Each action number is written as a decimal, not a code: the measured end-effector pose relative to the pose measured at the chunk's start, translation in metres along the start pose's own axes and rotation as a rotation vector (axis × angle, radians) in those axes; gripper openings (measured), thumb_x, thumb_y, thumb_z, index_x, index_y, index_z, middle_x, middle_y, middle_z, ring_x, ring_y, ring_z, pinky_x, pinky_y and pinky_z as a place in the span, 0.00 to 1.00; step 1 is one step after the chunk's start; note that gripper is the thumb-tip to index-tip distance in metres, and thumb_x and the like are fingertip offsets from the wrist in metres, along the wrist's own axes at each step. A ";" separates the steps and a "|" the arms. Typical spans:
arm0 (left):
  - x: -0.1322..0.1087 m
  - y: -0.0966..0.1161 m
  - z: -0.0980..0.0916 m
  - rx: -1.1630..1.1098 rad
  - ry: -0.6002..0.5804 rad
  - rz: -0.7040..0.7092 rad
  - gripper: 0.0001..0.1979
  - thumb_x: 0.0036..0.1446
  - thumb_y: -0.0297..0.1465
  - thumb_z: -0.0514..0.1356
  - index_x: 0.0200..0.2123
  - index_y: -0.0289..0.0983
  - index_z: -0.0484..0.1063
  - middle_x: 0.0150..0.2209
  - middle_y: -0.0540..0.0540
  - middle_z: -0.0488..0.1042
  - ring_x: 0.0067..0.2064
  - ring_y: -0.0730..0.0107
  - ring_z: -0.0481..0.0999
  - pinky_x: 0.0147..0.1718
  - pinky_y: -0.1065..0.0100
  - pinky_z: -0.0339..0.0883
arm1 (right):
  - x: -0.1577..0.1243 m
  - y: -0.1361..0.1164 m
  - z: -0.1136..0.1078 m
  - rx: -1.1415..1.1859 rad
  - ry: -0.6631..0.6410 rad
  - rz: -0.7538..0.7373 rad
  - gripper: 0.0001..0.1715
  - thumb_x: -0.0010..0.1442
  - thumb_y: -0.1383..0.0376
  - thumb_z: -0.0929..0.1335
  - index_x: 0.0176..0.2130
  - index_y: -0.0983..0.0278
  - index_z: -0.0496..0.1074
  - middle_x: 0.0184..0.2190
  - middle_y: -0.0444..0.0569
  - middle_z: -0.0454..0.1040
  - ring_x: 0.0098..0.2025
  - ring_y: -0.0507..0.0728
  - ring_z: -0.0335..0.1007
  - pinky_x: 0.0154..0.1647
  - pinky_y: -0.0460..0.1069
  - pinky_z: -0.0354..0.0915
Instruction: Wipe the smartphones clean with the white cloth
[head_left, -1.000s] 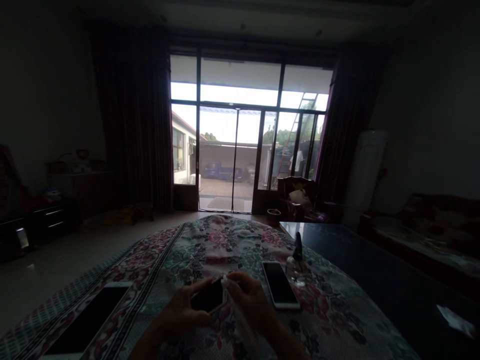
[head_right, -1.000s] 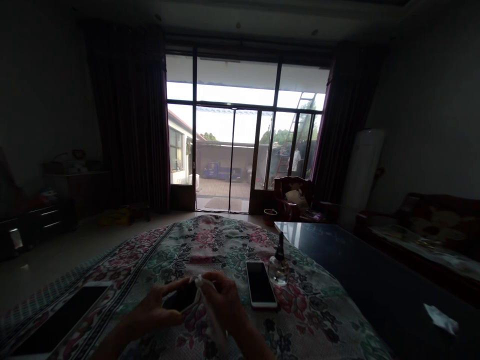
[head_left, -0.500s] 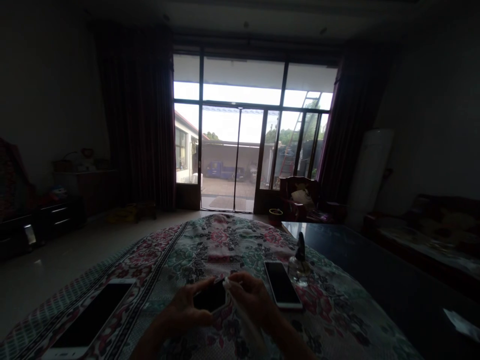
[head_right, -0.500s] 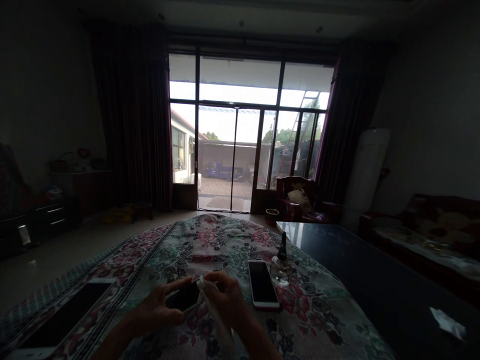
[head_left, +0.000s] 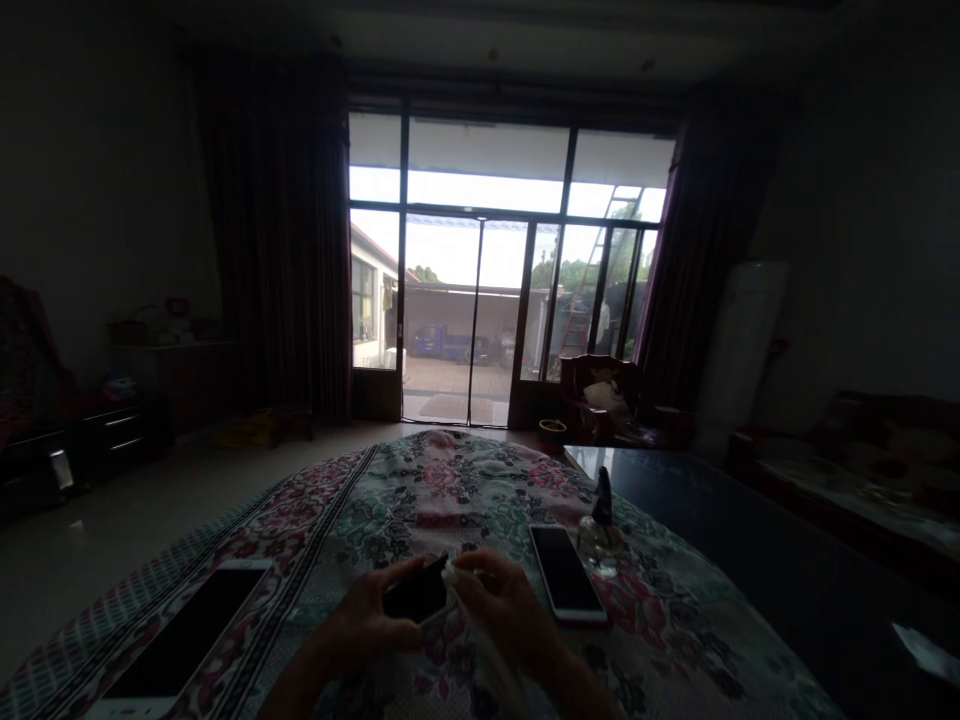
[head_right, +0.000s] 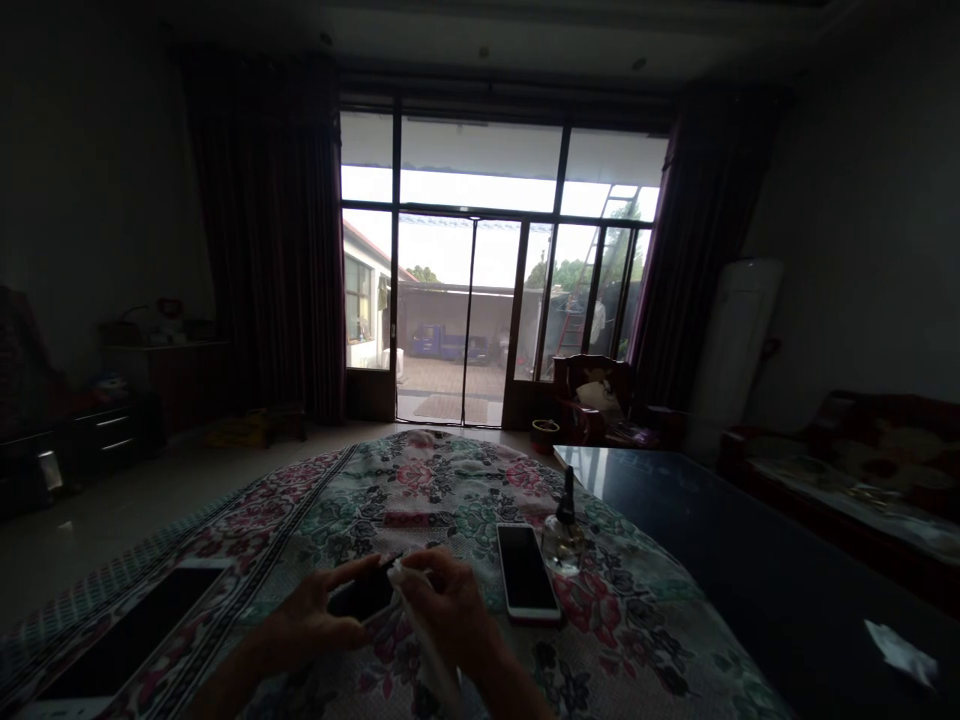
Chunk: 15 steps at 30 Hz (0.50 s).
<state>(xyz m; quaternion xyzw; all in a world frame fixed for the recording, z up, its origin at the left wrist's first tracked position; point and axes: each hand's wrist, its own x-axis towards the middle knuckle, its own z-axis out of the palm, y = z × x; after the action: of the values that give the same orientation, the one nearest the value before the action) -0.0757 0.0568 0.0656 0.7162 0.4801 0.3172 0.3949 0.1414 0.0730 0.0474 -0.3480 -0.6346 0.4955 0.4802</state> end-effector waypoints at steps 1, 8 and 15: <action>0.000 0.001 0.001 0.004 -0.002 0.002 0.37 0.40 0.29 0.65 0.59 0.41 0.69 0.48 0.52 0.79 0.48 0.54 0.75 0.45 0.67 0.68 | 0.001 0.001 -0.001 0.008 0.002 0.010 0.22 0.51 0.48 0.74 0.37 0.61 0.77 0.23 0.41 0.72 0.23 0.49 0.63 0.23 0.43 0.56; 0.001 0.003 0.007 -0.024 -0.031 -0.013 0.39 0.39 0.28 0.66 0.59 0.43 0.69 0.45 0.53 0.81 0.46 0.55 0.76 0.43 0.66 0.70 | 0.005 0.010 -0.005 -0.058 0.162 -0.005 0.25 0.50 0.47 0.73 0.40 0.61 0.76 0.34 0.48 0.78 0.33 0.57 0.73 0.32 0.48 0.67; 0.002 -0.006 -0.001 -0.066 0.002 0.018 0.37 0.41 0.29 0.66 0.59 0.39 0.70 0.53 0.48 0.77 0.55 0.50 0.72 0.53 0.62 0.66 | 0.001 0.003 0.007 -0.078 0.234 -0.046 0.22 0.54 0.46 0.71 0.31 0.62 0.72 0.22 0.43 0.71 0.22 0.51 0.63 0.22 0.45 0.59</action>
<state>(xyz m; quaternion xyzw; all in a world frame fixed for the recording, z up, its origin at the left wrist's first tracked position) -0.0786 0.0604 0.0613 0.7068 0.4634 0.3372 0.4147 0.1340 0.0726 0.0446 -0.4072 -0.6009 0.4152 0.5483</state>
